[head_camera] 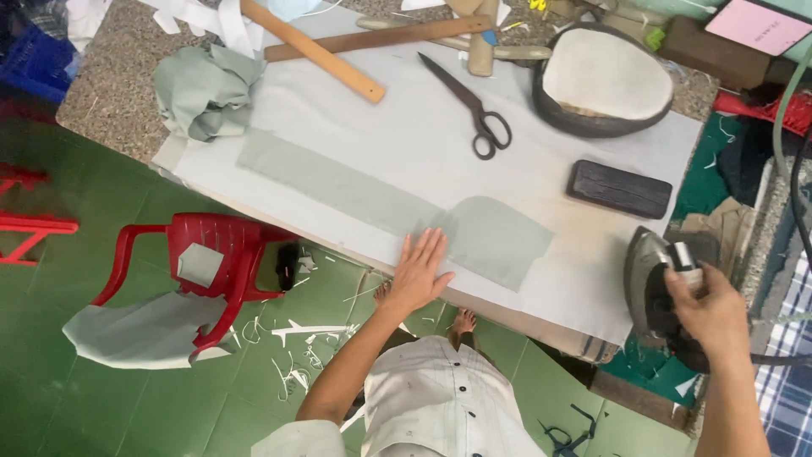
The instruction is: The person irons a long strip of light green fabric on a work table. They place a white paper pattern on the fabric, iron over it, and then use scissors to trim the paper. The person continues to iron the fabric strip, using a black rectangular object to hold it in place.
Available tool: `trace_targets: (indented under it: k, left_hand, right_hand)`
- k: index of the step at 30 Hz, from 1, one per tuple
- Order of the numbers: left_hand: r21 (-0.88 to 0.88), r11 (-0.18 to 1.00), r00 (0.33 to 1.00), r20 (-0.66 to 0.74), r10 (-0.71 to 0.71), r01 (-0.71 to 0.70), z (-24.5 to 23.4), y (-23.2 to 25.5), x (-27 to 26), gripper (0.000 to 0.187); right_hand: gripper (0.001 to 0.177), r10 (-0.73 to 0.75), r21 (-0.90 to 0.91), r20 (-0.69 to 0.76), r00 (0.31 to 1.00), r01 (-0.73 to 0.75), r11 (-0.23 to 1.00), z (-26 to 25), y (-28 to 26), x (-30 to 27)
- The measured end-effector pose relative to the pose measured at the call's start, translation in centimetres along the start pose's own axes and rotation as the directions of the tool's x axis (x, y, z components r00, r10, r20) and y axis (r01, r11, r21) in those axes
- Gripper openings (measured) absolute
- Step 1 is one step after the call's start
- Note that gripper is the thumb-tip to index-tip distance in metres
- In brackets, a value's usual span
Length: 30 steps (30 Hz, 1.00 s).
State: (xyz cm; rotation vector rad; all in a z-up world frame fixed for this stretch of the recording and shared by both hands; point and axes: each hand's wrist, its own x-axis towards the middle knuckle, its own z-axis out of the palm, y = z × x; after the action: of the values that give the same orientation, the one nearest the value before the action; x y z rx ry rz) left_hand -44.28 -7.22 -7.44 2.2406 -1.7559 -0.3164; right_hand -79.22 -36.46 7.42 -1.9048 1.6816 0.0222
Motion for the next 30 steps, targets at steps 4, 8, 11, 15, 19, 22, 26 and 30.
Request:
trace_targets:
  k: [4,8,11,15,19,22,26,30]
  left_hand:
    - [0.119,0.993,0.986,0.169,-0.012,-0.009,-1.5,-4.0,2.8,0.077]
    - [0.146,0.989,0.986,0.163,-0.032,0.008,-2.8,-10.3,3.1,0.076]
    - [-0.052,0.994,0.995,-0.017,-0.1,0.099,-6.1,-17.1,1.9,0.07]
    - [0.078,0.928,0.928,-0.121,-0.353,0.364,-10.0,-29.3,-1.5,0.067]
    - [0.041,0.794,0.769,-0.281,-0.574,0.607,-11.0,-38.8,-5.5,0.065]
    - [0.005,0.808,0.74,-0.405,-0.537,0.589,-9.8,-40.5,-5.5,0.069]
    - [-0.061,0.83,0.671,-0.557,-0.489,0.554,-8.5,-41.4,-6.1,0.074]
    - [-0.225,0.859,0.62,-0.611,-0.492,0.46,-6.8,-42.1,-6.3,0.085]
  right_hand:
    - [0.054,-0.14,-0.321,0.267,0.953,0.225,0.92,3.0,-12.6,-5.1]
    - [0.052,-0.174,-0.327,0.39,0.904,0.313,0.891,11.7,-18.3,-5.3]
    - [0.06,-0.322,-0.436,0.378,0.868,0.474,0.765,17.4,-24.3,-6.4]
    - [0.055,-0.457,-0.436,0.415,0.787,0.613,0.659,22.5,-34.7,-8.5]
    - [0.054,-0.559,-0.413,0.472,0.682,0.731,0.543,27.3,-45.1,-10.3]
    - [0.056,-0.583,-0.409,0.51,0.633,0.775,0.482,31.7,-51.7,-10.3]
    - [0.055,-0.661,-0.441,0.495,0.564,0.818,0.369,38.1,-57.4,-8.6]
    - [0.056,-0.711,-0.435,0.491,0.503,0.849,0.3,41.3,-62.0,-8.7]
